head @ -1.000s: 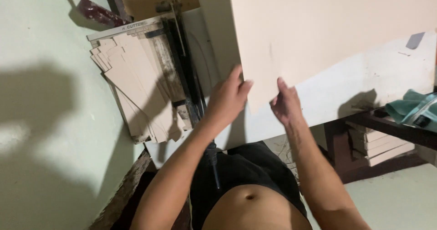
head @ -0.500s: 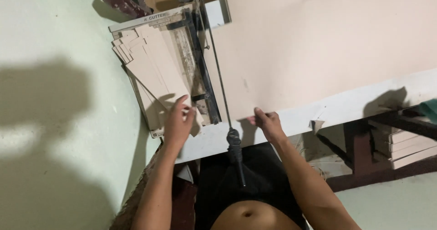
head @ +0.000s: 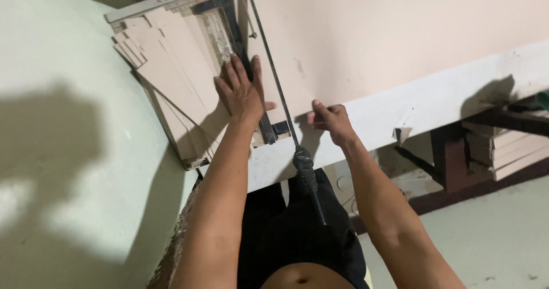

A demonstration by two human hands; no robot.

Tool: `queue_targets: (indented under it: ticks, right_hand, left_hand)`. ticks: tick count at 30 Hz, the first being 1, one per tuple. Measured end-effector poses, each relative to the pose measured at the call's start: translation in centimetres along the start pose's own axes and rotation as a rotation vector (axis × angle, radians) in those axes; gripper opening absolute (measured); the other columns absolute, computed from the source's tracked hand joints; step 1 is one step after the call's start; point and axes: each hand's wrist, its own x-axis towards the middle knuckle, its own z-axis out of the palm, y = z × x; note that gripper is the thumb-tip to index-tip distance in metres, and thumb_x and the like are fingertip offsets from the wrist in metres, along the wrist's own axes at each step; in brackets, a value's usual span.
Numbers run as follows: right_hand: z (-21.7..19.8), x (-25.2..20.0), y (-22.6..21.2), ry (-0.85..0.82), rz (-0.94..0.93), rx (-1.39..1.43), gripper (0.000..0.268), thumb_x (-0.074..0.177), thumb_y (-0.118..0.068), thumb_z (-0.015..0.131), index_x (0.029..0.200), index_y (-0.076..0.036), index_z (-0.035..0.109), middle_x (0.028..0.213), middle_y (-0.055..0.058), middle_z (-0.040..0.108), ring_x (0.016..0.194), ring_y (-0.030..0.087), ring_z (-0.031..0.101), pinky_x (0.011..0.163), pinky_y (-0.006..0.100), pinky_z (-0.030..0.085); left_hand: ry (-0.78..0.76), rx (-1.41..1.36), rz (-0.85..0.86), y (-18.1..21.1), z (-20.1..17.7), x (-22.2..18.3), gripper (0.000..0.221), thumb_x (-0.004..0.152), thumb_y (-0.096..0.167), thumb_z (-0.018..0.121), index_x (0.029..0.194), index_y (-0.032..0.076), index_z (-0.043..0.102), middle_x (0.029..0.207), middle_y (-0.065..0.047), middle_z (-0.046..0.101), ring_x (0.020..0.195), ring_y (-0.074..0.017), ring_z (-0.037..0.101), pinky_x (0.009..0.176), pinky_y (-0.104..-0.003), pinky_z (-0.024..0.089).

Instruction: Using a manual paper cutter to cut cardboard sheets into smaller pieces by aligning them and pulling the blade handle.

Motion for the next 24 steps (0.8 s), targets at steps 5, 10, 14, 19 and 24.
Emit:
queue_targets:
  ticks: [5,10,14,19,24]
  right_hand:
    - [0.4,-5.3,-4.4,-0.006,-0.072,-0.718,0.055,0.106,-0.055,0.051,0.095,-0.006,0.072,0.067,0.012,0.073,0.064,0.029,0.075,0.067,0.044,0.061]
    - [6.0,-22.9,-11.0,-0.021,-0.19,-0.989,0.087,0.091,-0.055,0.054,0.163,-0.017,0.026,0.098,0.026,0.078,0.09,0.051,0.073,0.084,0.06,0.058]
    - [7.4,-15.7,2.3,0.022,-0.174,-1.248,0.093,0.094,-0.045,0.058,0.166,-0.016,0.008,0.082,0.021,0.073,0.069,0.045,0.073,0.061,0.054,0.058]
    - [5.5,-11.7,8.6,0.086,-0.322,-1.21,0.082,0.097,-0.02,0.057,0.165,-0.01,0.013,0.099,0.025,0.075,0.082,0.043,0.077,0.07,0.053,0.062]
    - [4.6,-23.2,-8.8,-0.098,0.0,-0.855,0.109,0.084,-0.068,0.062,0.167,-0.026,0.007,0.087,0.024,0.077,0.082,0.048,0.076,0.071,0.053,0.059]
  left_hand:
    - [-0.012,-0.001,-0.001,0.2,-0.3,-0.5,0.127,0.077,0.031,0.09,0.166,0.016,0.0,0.165,-0.031,-0.011,0.153,-0.0512,-0.008,0.109,-0.085,0.007]
    - [-0.055,0.051,0.008,0.2,-0.5,-0.9,0.124,0.078,0.032,0.088,0.165,0.013,0.001,0.166,-0.032,-0.007,0.153,-0.0513,-0.006,0.109,-0.085,0.008]
    - [-0.082,0.108,-0.054,-0.2,-0.5,0.5,0.128,0.078,0.043,0.085,0.163,0.019,-0.008,0.166,-0.026,-0.015,0.153,-0.0486,-0.011,0.111,-0.082,0.004]
    - [-0.006,0.031,-0.01,0.1,0.0,-0.3,0.122,0.074,0.032,0.089,0.165,0.016,0.009,0.167,-0.03,0.0,0.154,-0.0498,0.0,0.111,-0.083,0.0]
    - [0.043,0.503,0.096,1.1,-1.7,-2.7,0.078,0.097,0.06,0.051,0.163,0.034,0.017,0.173,-0.009,0.002,0.157,-0.0381,-0.005,0.118,-0.071,-0.008]
